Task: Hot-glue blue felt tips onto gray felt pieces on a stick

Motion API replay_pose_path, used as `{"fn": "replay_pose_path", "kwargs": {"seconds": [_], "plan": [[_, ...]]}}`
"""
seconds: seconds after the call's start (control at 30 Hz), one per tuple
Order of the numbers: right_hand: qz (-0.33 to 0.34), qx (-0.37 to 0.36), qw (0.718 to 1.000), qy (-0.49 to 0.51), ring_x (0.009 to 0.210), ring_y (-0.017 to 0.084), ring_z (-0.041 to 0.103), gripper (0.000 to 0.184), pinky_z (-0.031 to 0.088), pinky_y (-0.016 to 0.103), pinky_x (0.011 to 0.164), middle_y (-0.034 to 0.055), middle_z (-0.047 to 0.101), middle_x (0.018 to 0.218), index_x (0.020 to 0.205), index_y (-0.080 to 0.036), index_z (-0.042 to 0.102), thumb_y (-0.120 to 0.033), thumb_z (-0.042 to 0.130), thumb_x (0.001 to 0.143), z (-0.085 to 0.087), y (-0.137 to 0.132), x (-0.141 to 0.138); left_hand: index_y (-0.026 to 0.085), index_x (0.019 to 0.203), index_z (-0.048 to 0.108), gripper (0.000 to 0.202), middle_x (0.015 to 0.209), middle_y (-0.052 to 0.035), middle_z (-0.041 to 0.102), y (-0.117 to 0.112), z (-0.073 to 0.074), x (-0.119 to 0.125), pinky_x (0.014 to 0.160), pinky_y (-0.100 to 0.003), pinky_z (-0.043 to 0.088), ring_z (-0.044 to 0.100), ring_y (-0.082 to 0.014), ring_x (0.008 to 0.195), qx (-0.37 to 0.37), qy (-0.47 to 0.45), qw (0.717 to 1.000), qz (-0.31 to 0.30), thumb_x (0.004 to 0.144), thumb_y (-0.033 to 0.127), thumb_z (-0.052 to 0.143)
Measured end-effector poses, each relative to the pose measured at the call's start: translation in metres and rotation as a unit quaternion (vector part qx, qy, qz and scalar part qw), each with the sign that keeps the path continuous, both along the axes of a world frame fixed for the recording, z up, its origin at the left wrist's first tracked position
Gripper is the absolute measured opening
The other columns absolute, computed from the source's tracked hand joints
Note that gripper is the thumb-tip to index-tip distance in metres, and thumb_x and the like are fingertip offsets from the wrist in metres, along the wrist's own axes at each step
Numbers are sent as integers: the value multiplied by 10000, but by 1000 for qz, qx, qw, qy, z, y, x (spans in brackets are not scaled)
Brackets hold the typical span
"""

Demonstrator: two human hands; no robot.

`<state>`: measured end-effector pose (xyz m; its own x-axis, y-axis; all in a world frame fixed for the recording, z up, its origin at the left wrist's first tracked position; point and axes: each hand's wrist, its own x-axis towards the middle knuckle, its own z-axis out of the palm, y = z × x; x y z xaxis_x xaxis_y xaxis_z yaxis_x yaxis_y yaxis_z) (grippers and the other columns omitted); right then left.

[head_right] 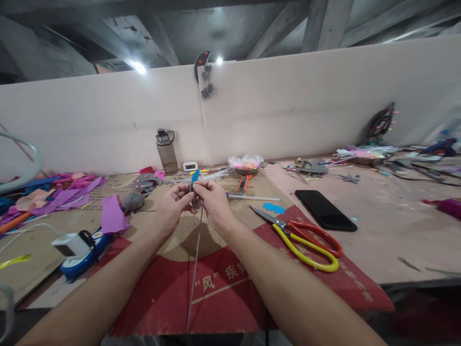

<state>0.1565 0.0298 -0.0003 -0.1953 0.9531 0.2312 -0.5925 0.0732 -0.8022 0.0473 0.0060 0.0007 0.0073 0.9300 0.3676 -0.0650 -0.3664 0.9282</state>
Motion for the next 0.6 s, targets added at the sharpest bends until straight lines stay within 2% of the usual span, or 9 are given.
{"fn": "replay_pose_path", "kwargs": {"seconds": [0.13, 0.4, 0.6], "plan": [[-13, 2, 1000, -21, 418, 27, 327, 197, 219, 187, 392, -55, 513, 580, 711, -160, 568, -280, 685, 609, -1, 0, 0, 146, 869, 565, 225, 805, -58, 648, -2, 1, 1, 512, -272, 513, 627, -161, 627, -3, -13, 1000, -14, 717, 302, 622], [-46, 8, 996, -71, 483, 44, 390, 214, 253, 179, 417, -46, 515, 607, 706, -160, 577, -308, 686, 598, -1, 0, -2, 170, 976, 529, 311, 737, -30, 651, -4, 3, 0, 562, -303, 535, 620, -145, 591, -24, -47, 999, -12, 717, 309, 631], [-64, 49, 990, -119, 531, 70, 439, 213, 319, 189, 439, -22, 542, 644, 726, -164, 586, -337, 667, 632, -5, 3, -3, 160, 835, 545, 237, 679, -7, 606, -3, 3, -1, 541, -284, 534, 589, -120, 560, -30, -50, 998, 30, 726, 356, 619]]}}
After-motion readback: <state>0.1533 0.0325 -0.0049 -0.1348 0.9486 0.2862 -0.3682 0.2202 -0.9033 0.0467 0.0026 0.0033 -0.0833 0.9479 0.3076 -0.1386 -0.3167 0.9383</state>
